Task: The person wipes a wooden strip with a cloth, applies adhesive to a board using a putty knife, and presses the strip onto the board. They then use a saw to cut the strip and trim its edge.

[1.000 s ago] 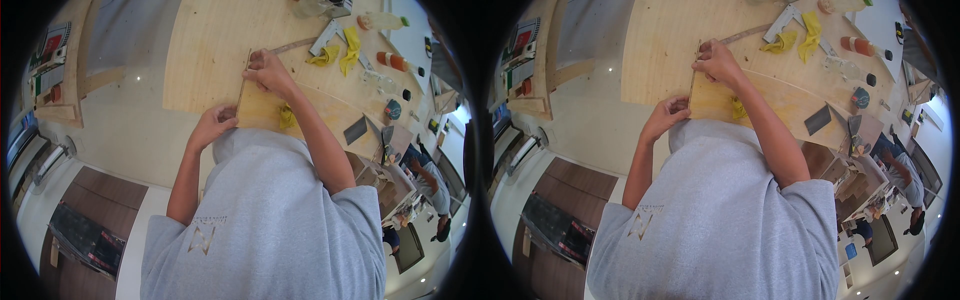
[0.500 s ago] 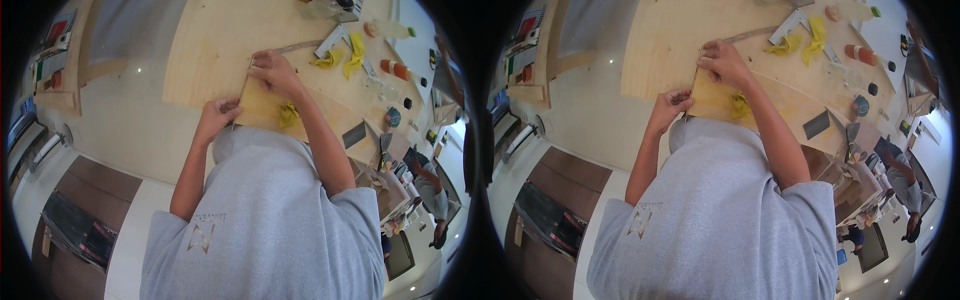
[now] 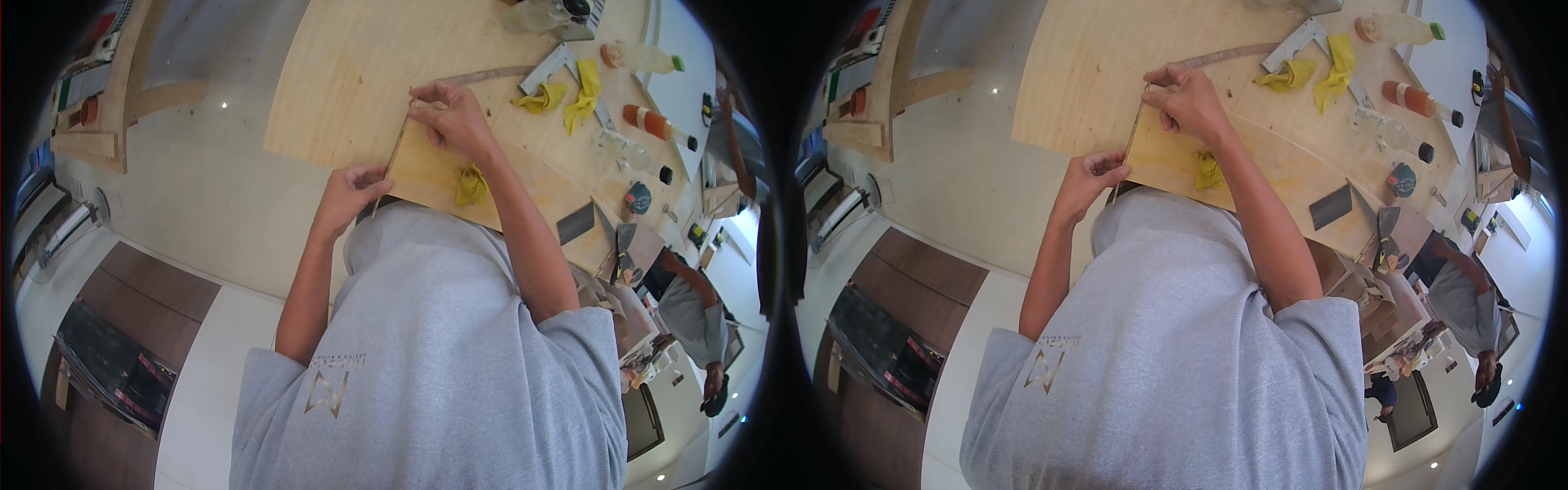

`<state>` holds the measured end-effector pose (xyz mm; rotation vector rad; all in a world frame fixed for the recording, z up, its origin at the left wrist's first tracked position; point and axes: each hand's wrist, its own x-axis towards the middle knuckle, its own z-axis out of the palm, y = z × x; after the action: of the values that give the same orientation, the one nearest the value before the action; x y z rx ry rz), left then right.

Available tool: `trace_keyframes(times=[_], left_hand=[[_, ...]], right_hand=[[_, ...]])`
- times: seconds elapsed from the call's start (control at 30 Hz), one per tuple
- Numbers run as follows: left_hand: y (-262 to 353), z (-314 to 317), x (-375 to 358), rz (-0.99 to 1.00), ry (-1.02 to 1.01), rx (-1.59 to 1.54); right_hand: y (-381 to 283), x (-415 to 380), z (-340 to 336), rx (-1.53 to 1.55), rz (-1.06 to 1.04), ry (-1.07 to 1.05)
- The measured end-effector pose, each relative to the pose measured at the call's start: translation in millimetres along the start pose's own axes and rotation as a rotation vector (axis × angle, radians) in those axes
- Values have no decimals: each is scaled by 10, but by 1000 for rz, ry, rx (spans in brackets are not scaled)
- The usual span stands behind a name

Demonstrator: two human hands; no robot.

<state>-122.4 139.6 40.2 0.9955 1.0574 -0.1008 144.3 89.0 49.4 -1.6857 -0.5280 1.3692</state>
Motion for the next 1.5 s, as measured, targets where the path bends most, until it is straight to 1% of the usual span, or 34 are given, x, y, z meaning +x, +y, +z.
trace_keyframes(times=[0.37,0.53,0.63,0.73,0.83,0.97,1.07,1.13,1.2,1.33,1.4,1.5], left_hand=[[-9,-13,-25,-5,-7,-18],[10,-4,-27,1,-4,6],[89,-34,5,-65,16,106],[224,52,80,10,53,-77],[252,112,224,118,31,-88],[369,69,277,112,-23,31],[342,4,339,129,-57,91],[339,21,295,106,-44,71],[411,45,331,88,-24,57],[341,36,338,141,-37,36],[338,76,315,136,-12,22],[353,129,309,148,17,18]], right_hand=[[-30,11,-22,-49,69,-29],[25,45,-21,-31,17,-21],[27,64,-41,-23,12,-35],[34,74,-39,-8,22,-43],[-13,70,-53,21,34,-15],[-73,30,-46,3,88,-29],[8,45,-49,52,74,-32],[-6,6,-28,28,75,-32],[-49,35,-38,38,30,-20],[-44,-3,-19,50,22,-19],[29,28,-50,60,-21,-24],[7,9,-52,27,-18,-31]])
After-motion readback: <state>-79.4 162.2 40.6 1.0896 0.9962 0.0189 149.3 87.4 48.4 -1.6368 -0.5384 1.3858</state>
